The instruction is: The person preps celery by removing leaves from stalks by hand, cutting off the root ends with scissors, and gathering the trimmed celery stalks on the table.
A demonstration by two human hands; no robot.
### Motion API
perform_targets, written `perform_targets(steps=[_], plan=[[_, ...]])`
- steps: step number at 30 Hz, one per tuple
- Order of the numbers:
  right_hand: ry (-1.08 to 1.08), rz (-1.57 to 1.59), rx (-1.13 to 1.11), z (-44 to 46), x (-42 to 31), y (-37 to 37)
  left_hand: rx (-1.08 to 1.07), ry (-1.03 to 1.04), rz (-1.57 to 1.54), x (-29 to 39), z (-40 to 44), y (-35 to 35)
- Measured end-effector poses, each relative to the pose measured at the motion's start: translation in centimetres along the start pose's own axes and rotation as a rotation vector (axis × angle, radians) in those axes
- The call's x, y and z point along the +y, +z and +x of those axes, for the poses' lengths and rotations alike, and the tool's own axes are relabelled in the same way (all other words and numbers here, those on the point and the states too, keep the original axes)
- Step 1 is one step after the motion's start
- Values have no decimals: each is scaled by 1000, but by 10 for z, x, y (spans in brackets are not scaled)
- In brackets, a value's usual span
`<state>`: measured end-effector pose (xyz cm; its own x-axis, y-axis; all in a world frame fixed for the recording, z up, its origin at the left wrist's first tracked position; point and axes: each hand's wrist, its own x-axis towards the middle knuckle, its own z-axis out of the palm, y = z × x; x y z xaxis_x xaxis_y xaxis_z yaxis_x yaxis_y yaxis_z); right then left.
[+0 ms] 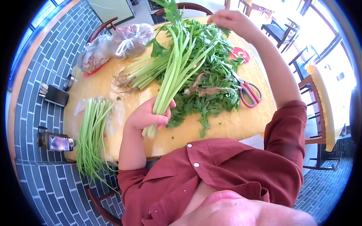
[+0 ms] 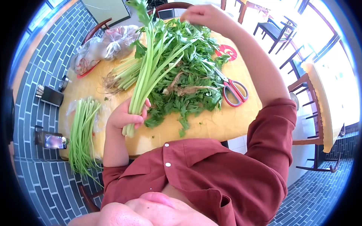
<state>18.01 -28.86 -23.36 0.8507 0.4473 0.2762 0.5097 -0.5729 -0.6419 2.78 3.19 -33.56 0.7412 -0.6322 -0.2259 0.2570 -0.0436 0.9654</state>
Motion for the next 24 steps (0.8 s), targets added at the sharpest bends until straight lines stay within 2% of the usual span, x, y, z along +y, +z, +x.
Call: perform_targets(steps=[2, 4, 6, 9, 12, 16, 19, 22, 24], plan=[[-145, -91, -346, -6, 9, -10, -12, 15, -6, -3, 1, -4], [-133, -144, -423, -13, 3, -8, 9, 12, -13, -2, 0, -4], [-215, -178, -411, -14, 4, 1, 13, 11, -21, -3, 1, -5], [-380, -235, -210, 0, 7, 13, 0, 15, -32, -4, 0, -5], [-759, -372, -142, 16, 14, 33, -11, 15, -33, -2, 1, -3], [-745, -551, -294, 21, 10, 34, -11, 15, -23, -2, -1, -6], [-582, -422, -369, 22, 8, 27, 1, 14, -23, -2, -1, -7], [-575, -378, -307, 21, 13, 23, 6, 21, -16, -3, -1, -8], [-656, -393, -254, 22, 22, 25, 4, 23, -20, -4, -1, -8]])
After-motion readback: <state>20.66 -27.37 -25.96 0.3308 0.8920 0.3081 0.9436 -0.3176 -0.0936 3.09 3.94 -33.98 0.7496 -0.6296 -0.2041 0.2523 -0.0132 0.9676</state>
